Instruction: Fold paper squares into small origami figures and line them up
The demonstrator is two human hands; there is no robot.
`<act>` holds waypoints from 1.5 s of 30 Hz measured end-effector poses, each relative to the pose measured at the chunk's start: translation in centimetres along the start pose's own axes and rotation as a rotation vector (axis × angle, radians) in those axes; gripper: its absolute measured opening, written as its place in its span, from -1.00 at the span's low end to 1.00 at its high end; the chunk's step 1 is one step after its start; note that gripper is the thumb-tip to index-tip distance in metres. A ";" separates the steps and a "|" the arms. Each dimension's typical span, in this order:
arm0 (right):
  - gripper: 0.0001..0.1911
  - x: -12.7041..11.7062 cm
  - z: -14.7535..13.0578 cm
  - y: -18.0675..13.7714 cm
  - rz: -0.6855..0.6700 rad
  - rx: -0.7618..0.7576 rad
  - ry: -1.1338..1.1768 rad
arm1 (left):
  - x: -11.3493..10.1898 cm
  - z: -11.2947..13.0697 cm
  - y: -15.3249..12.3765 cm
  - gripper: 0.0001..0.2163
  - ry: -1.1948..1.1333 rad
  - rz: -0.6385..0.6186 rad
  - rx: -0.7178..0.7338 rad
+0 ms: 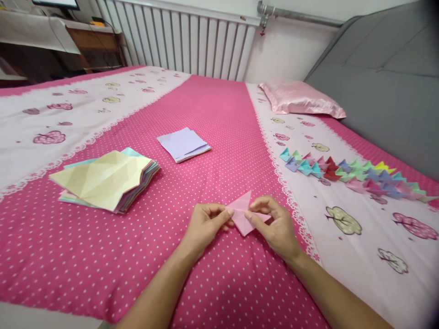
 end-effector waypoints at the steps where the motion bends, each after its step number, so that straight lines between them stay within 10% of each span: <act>1: -0.85 0.0 -0.1 0.0 0.005 -0.018 -0.029 | 0.0 0.0 0.0 -0.78 0.001 -0.001 -0.011; 24: -0.83 0.3 -0.2 0.3 -0.165 0.008 -0.023 | 0.1 -0.3 0.0 -0.82 -0.093 0.043 0.035; 34: -0.90 0.1 -0.6 0.2 -0.115 -0.143 -0.101 | -0.3 0.8 -0.3 -0.91 0.261 0.082 0.395; 45: -0.85 -0.3 -0.8 0.2 -0.071 -0.317 -0.089 | 0.1 1.1 -0.5 -0.93 0.148 -0.005 0.398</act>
Point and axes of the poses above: each hand's wrist, its own y-axis towards the middle knuckle, its own x-axis out of the palm, z = x × y, the point moved 3 cm from there along y, towards the middle knuckle, and after that the axes turned 2 degrees about z, right-handed, at the moved point
